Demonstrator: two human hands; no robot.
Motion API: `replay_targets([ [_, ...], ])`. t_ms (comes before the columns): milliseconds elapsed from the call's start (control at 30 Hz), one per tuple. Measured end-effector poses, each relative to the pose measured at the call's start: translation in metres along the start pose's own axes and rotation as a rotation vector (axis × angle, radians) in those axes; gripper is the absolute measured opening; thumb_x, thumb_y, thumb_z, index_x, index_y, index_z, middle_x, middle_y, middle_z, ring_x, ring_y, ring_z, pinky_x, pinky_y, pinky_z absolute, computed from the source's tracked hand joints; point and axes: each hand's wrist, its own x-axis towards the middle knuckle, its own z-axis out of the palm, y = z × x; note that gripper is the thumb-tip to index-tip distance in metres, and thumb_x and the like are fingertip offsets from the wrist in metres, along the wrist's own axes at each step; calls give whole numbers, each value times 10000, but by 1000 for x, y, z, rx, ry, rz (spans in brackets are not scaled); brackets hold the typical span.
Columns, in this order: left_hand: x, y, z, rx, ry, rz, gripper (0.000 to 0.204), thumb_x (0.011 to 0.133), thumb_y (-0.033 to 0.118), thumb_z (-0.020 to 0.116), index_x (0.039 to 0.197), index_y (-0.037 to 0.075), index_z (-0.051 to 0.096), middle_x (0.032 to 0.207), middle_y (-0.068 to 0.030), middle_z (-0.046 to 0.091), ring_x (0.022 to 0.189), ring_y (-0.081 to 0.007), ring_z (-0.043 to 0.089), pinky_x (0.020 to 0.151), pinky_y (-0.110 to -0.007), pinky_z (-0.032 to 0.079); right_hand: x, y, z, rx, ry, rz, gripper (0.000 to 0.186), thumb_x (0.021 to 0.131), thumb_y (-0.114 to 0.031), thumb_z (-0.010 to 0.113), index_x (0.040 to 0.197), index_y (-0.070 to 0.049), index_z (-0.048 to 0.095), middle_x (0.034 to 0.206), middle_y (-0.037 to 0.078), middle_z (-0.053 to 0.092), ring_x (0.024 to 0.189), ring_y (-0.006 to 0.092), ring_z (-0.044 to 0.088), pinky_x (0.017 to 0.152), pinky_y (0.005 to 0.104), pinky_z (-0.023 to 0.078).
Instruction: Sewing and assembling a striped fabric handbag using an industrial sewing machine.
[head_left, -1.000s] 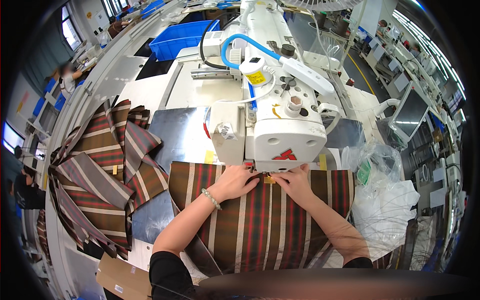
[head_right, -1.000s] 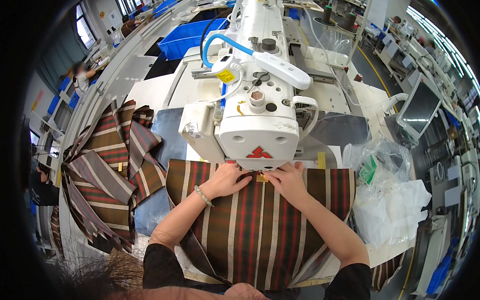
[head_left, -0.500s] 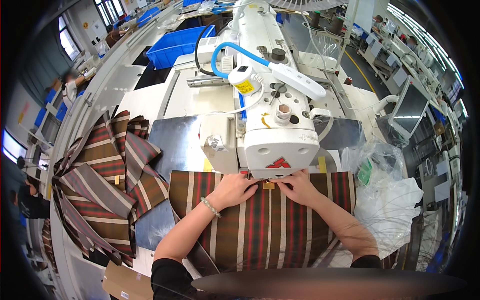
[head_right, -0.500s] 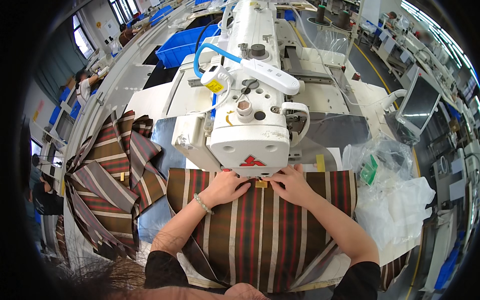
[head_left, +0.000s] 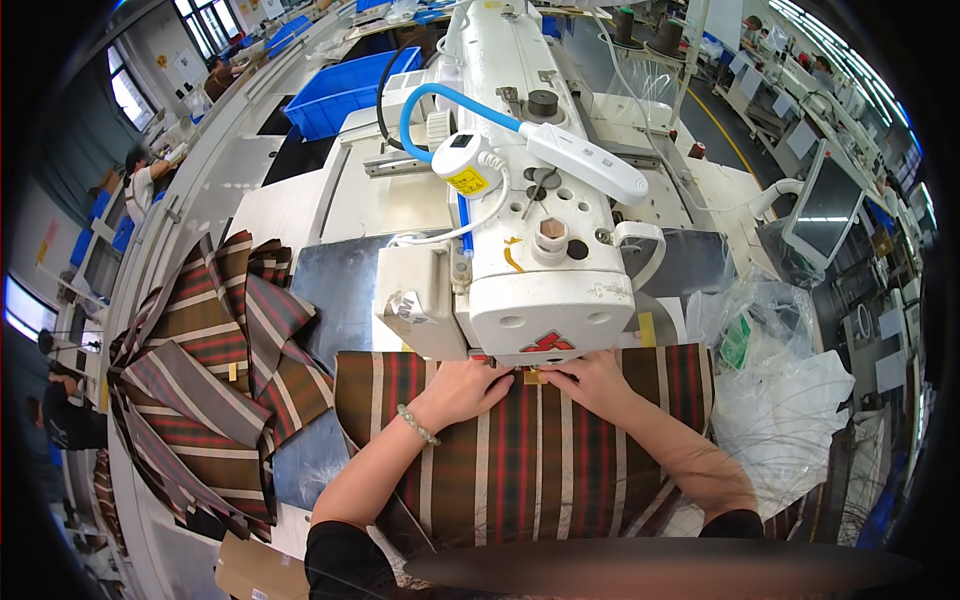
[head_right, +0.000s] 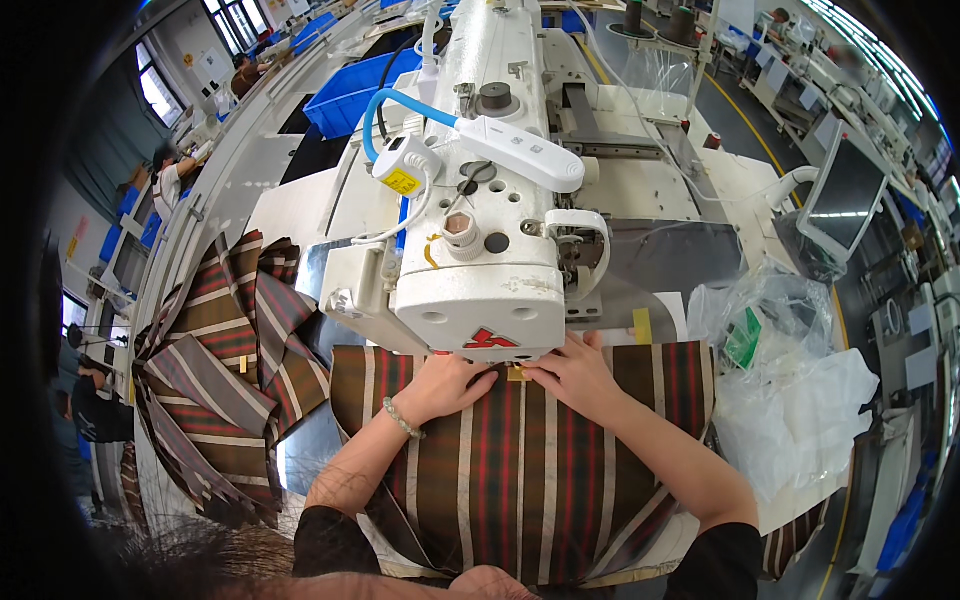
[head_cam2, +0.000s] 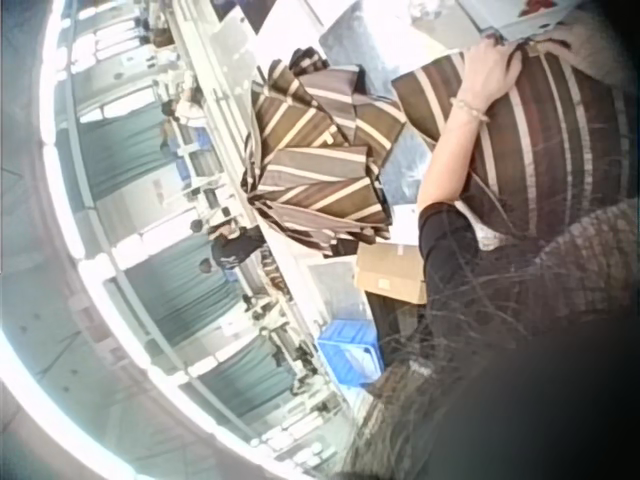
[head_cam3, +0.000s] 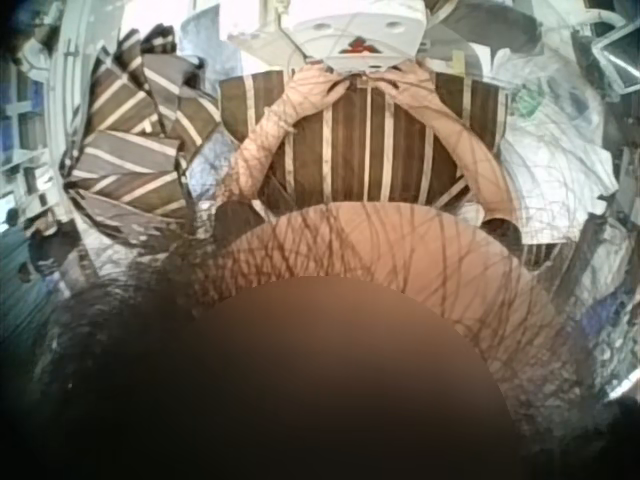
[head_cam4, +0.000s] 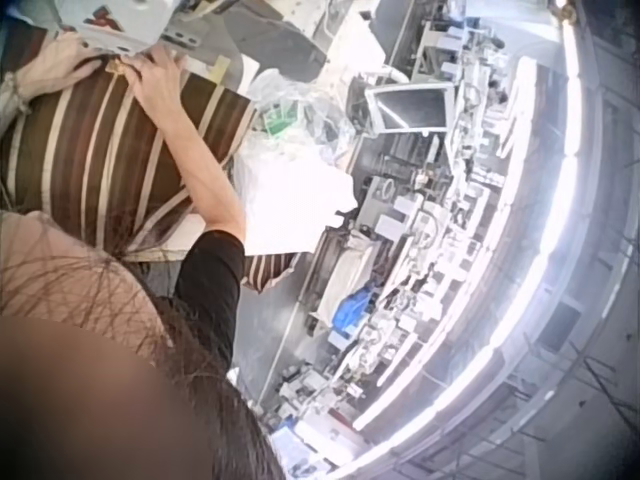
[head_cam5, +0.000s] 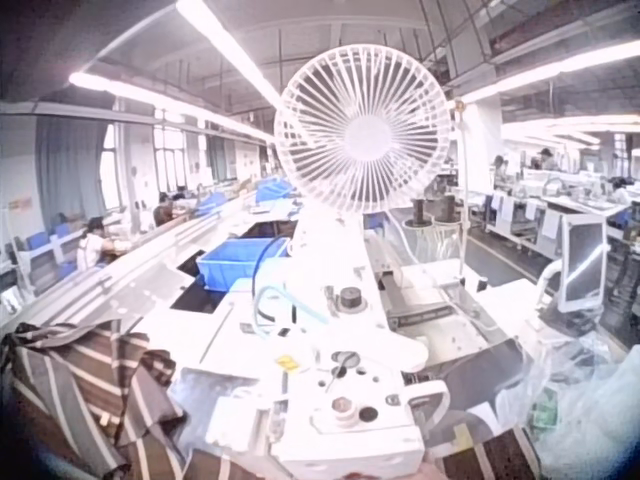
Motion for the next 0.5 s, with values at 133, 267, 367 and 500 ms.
replay_targets([
  [133, -1, -8, 5, 36, 131, 151, 216, 873, 227, 569, 1005, 86, 666, 658, -138, 614, 607, -316, 605, 569, -410, 463, 1, -1, 6, 36, 38, 14, 118, 794, -252, 705, 851, -151, 726, 869, 11, 604, 881, 201, 573, 744, 390, 298],
  [267, -1, -1, -3, -31, -36, -4, 229, 831, 190, 624, 998, 44, 679, 923, -182, 644, 880, -362, 601, 772, -431, 482, 2, -4, 5, -5, 62, 10, 105, 794, -238, 702, 842, -147, 721, 868, 13, 612, 875, 202, 573, 739, 394, 297],
  [367, -2, 1, -4, -35, -8, 16, 233, 832, 197, 626, 1003, 49, 682, 912, -188, 638, 860, -362, 603, 763, -429, 482, 3, -8, 3, -67, 96, -7, 99, 792, -230, 701, 839, -144, 717, 867, 20, 619, 872, 202, 573, 736, 394, 297],
  [500, -3, 4, -6, -36, -20, -15, 246, 836, 215, 628, 1024, 69, 688, 855, -182, 623, 797, -351, 604, 730, -423, 478, 3, -11, 2, -78, 97, -3, 99, 794, -225, 696, 835, -136, 711, 839, 18, 616, 859, 200, 571, 732, 397, 298],
])
